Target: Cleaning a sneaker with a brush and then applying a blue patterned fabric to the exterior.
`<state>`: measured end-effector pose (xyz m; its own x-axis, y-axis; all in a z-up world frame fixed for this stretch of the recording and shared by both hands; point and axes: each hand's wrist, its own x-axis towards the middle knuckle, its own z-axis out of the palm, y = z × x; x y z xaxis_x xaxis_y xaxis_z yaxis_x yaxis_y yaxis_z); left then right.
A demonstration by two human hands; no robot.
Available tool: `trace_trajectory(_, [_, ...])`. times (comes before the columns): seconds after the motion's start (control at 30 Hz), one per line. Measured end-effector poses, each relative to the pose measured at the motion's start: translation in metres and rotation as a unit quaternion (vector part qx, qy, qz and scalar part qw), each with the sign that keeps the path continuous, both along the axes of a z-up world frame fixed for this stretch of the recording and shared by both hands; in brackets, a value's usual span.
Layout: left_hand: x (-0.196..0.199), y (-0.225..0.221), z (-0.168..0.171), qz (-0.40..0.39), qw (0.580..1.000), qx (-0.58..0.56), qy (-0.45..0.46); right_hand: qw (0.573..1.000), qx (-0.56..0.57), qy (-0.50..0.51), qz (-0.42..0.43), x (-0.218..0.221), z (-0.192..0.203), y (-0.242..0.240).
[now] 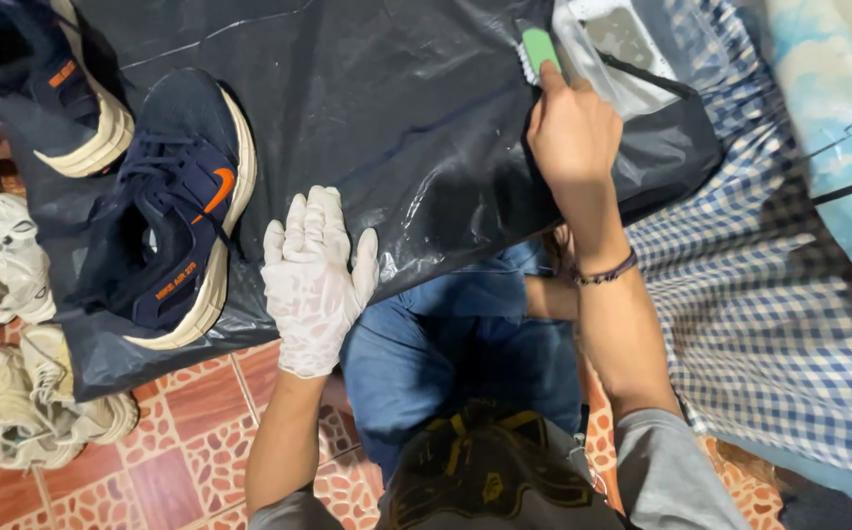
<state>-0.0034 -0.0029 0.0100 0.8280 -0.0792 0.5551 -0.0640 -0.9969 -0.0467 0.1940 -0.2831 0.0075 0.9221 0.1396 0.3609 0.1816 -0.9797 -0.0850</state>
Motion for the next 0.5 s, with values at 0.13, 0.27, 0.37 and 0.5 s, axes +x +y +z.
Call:
trace_trajectory(0.13, [0.0, 0.0, 0.0, 0.012, 1.0, 0.011, 0.004, 0.977, -0.071, -0.201, 0.013, -0.08, 0.034, 0.05])
trace_trajectory(0.27, [0.002, 0.001, -0.009, 0.009, 0.999, -0.015, 0.036, 0.986, -0.023, 0.101, 0.132, -0.124, 0.037, 0.108])
trace_trajectory(0.37, [0.001, 0.0, -0.01, 0.006, 0.998, -0.043, 0.047, 0.95, 0.093, 0.257, 0.151, -0.121, 0.025, 0.132])
trace_trajectory(0.5, [0.002, 0.001, -0.004, 0.003, 0.998, -0.032, 0.058, 0.992, -0.079, 0.048, 0.082, -0.084, -0.012, 0.096])
